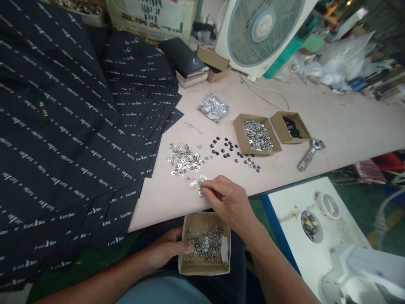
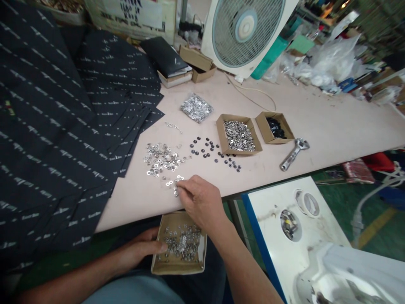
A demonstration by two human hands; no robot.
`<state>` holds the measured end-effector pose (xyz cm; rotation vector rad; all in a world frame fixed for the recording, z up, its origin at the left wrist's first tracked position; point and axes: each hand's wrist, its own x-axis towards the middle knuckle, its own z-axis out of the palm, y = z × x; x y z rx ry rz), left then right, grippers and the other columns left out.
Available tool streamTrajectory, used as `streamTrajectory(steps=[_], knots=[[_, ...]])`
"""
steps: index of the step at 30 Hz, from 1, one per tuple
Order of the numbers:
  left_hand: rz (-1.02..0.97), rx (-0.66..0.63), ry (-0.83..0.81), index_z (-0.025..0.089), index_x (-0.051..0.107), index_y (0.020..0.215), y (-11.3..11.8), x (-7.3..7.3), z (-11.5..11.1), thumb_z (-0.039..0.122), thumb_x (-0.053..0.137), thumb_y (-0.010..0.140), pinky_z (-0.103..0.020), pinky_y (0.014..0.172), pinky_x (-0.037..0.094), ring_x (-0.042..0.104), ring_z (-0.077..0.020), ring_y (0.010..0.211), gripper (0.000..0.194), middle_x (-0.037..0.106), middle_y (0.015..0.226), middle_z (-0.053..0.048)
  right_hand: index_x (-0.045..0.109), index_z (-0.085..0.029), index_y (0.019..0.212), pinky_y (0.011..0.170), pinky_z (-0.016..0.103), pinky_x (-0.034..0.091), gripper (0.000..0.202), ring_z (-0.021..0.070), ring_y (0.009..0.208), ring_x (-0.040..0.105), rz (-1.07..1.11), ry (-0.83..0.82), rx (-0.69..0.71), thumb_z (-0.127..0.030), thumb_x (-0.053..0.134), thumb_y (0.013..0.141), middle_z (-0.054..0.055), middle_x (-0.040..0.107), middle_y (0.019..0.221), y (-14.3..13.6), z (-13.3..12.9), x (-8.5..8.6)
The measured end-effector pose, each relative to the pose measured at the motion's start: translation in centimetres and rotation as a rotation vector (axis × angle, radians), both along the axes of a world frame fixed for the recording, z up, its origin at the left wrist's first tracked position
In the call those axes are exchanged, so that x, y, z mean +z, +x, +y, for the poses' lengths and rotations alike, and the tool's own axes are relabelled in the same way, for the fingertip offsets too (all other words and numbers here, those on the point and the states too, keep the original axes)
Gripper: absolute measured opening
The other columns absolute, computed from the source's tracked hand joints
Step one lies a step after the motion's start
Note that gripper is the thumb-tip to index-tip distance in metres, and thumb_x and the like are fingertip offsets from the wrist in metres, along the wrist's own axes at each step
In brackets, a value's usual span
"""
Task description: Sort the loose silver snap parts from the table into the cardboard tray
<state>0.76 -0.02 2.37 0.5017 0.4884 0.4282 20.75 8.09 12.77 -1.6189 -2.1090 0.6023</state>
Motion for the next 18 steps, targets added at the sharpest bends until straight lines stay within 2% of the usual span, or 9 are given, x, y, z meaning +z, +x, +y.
streamTrajectory(steps=[5, 10, 12, 18], knots=[[-0.008, 0.009, -0.011, 0.016, 0.069, 0.131, 0.0, -0.1, 0.0, 0.029, 0.072, 0.083, -0.038, 0.1, 0.05, 0.071, -0.027, 0.105, 0.05, 0.075, 0.121, -0.011, 0.077, -0.024, 0.099, 0.074, 0.029, 0.048, 0.02, 0.0152, 0.08, 0.064, 0.037, -0.069, 0.051, -0.017, 0.059, 0.093, 0.001, 0.068, 0.088, 0.8, -0.3, 0.7], [-0.006, -0.006, -0.009, 0.015, 0.068, 0.132, 0.0, -0.3, -0.1, 0.032, 0.073, 0.083, -0.039, 0.1, 0.05, 0.071, -0.0282, 0.106, 0.052, 0.074, 0.122, -0.012, 0.076, -0.021, 0.098, 0.069, 0.028, 0.048, 0.015, 0.0135, 0.073, 0.062, 0.068, 0.004, -0.117, -0.018, 0.064, 0.092, 0.0, 0.066, 0.083, 1.6, -0.4, 0.5], [0.003, -0.016, -0.017, 0.015, 0.068, 0.132, 0.0, -0.4, -0.1, 0.032, 0.073, 0.082, -0.04, 0.1, 0.051, 0.072, -0.029, 0.105, 0.053, 0.074, 0.121, -0.012, 0.077, -0.021, 0.098, 0.07, 0.028, 0.048, 0.013, 0.0135, 0.073, 0.062, 0.057, 0.012, -0.139, -0.02, 0.066, 0.092, 0.0, 0.066, 0.082, 1.6, -0.2, 0.1], [0.025, -0.015, -0.027, 0.016, 0.068, 0.133, -0.1, -0.6, -0.3, 0.031, 0.073, 0.082, -0.04, 0.101, 0.051, 0.07, -0.0304, 0.112, 0.053, 0.074, 0.123, -0.011, 0.078, -0.023, 0.101, 0.073, 0.03, 0.047, 0.017, 0.0144, 0.077, 0.063, 0.004, 0.014, -0.085, -0.019, 0.064, 0.092, 0.0, 0.067, 0.086, 1.3, 0.6, -0.4]])
